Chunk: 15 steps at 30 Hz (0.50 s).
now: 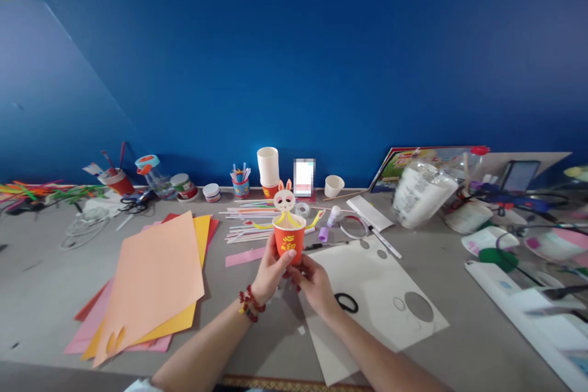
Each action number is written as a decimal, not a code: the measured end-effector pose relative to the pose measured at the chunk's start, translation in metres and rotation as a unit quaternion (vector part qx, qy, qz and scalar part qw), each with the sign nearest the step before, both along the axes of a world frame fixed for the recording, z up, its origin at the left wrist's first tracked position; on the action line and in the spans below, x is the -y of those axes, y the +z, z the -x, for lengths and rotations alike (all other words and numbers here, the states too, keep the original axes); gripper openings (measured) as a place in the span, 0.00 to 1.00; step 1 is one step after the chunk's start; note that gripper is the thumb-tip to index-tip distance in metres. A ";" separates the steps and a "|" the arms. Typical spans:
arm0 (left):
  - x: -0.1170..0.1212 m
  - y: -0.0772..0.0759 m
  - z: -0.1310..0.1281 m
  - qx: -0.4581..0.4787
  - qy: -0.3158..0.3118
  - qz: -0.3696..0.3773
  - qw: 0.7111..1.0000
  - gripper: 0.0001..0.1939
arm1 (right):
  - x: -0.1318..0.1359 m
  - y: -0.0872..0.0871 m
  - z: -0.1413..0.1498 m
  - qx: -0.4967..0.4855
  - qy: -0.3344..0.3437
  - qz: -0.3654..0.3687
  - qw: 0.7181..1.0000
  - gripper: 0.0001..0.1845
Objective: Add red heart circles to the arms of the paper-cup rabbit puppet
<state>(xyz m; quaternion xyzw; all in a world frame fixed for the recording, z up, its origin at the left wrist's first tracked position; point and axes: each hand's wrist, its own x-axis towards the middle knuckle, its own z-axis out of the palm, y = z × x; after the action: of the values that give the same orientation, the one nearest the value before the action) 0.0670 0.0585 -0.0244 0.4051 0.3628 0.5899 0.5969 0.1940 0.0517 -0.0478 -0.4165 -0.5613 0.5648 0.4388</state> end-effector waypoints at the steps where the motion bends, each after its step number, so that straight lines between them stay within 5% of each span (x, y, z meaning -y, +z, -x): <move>1: 0.000 -0.002 0.000 0.001 0.000 -0.001 1.000 0.32 | 0.000 0.001 0.000 0.001 0.000 0.002 1.000 0.23; 15: 0.003 -0.002 -0.001 -0.004 0.004 0.007 1.000 0.30 | 0.002 0.005 0.000 0.000 0.020 0.011 1.000 0.18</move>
<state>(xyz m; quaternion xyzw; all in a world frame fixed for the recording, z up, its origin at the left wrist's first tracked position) 0.0682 0.0560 -0.0265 0.4015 0.3715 0.5881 0.5958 0.1938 0.0499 -0.0427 -0.4099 -0.5629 0.5800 0.4227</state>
